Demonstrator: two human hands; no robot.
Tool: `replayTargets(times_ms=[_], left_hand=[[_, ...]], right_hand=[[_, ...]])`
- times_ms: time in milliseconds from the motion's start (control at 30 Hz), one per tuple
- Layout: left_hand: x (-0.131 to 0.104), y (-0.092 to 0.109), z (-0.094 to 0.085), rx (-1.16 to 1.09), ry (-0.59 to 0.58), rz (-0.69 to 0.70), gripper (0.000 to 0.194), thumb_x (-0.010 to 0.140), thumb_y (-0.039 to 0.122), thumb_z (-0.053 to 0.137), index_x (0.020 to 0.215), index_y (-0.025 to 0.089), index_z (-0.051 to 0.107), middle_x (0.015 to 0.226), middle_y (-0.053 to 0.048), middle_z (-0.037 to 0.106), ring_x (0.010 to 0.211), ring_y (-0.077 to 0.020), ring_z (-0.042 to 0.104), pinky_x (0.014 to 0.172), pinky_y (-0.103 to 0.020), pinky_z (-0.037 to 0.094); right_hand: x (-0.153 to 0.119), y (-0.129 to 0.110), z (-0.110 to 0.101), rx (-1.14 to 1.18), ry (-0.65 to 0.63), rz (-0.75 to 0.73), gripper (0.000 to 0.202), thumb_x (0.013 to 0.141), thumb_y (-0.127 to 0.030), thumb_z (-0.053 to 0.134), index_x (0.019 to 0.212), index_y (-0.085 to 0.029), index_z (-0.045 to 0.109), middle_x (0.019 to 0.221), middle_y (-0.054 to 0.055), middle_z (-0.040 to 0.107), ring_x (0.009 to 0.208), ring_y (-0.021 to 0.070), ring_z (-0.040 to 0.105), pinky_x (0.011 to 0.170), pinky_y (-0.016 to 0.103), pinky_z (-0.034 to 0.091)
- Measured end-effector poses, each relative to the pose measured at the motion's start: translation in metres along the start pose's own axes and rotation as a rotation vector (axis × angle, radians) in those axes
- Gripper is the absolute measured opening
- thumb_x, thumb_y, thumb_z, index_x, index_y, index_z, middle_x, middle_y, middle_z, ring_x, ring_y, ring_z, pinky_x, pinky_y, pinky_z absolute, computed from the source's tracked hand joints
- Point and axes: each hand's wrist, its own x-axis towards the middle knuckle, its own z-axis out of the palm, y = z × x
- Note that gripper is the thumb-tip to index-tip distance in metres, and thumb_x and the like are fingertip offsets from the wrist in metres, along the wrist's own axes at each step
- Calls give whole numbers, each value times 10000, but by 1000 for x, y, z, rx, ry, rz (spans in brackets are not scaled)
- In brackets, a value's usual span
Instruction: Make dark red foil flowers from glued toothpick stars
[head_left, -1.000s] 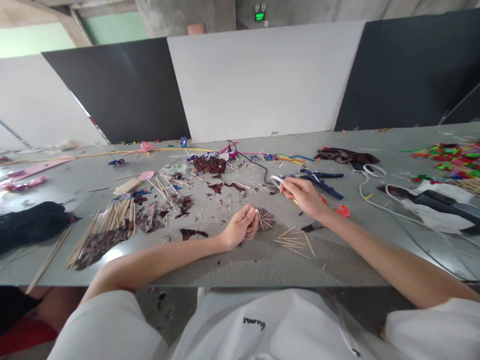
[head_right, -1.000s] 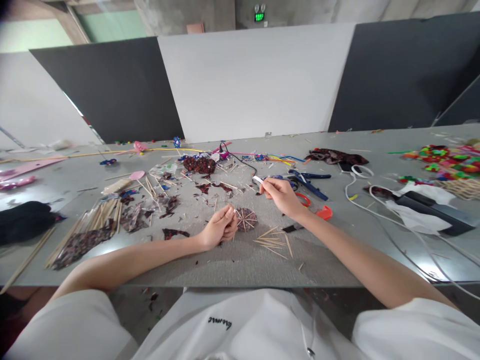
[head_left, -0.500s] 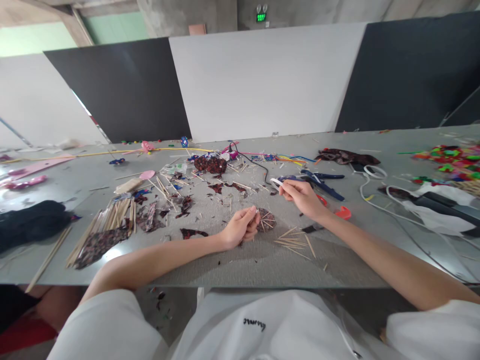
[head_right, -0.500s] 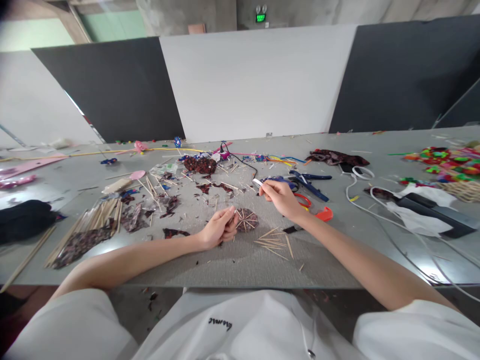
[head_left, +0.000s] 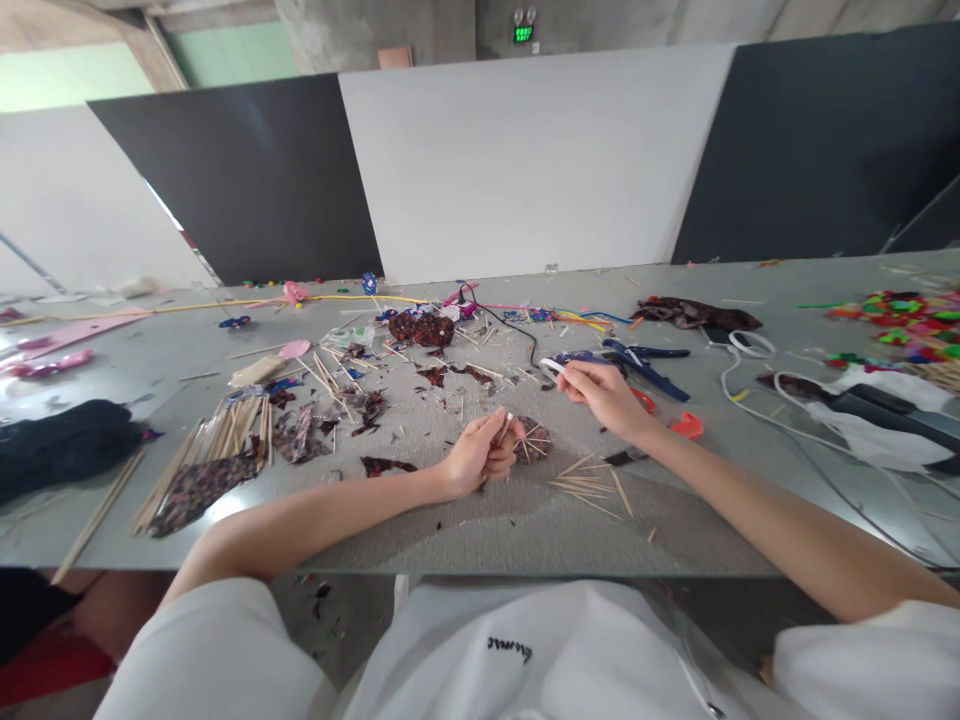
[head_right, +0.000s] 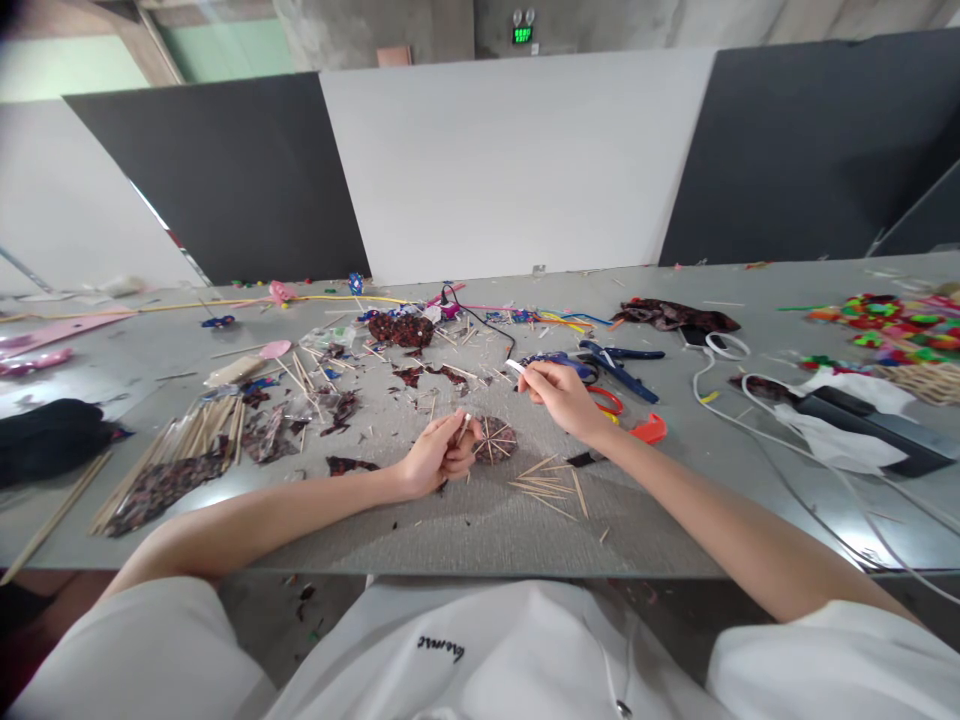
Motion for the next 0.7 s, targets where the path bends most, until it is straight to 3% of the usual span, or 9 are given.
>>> replayTargets(times_ms=[300,700], left_hand=[[-1,2,3,4,11,-13,504,897,660,711,834,198,520,525,129,239,402,-47,154,366,-154,151],[1,0,2,62,43,-16,559,887,707,699,794,221,439,521,138,240,366,-39,159,339,-157,138]], right_hand=[[1,2,1,-10,-1,-1,449,1020,-560,535,788,-186,623,599,-52,385,567,120,318,572,314,207],[0,0,1,2,-8,4,450,1013,-574,543,793,-190,624,597,-55,369,561,121,307,567,316,198]])
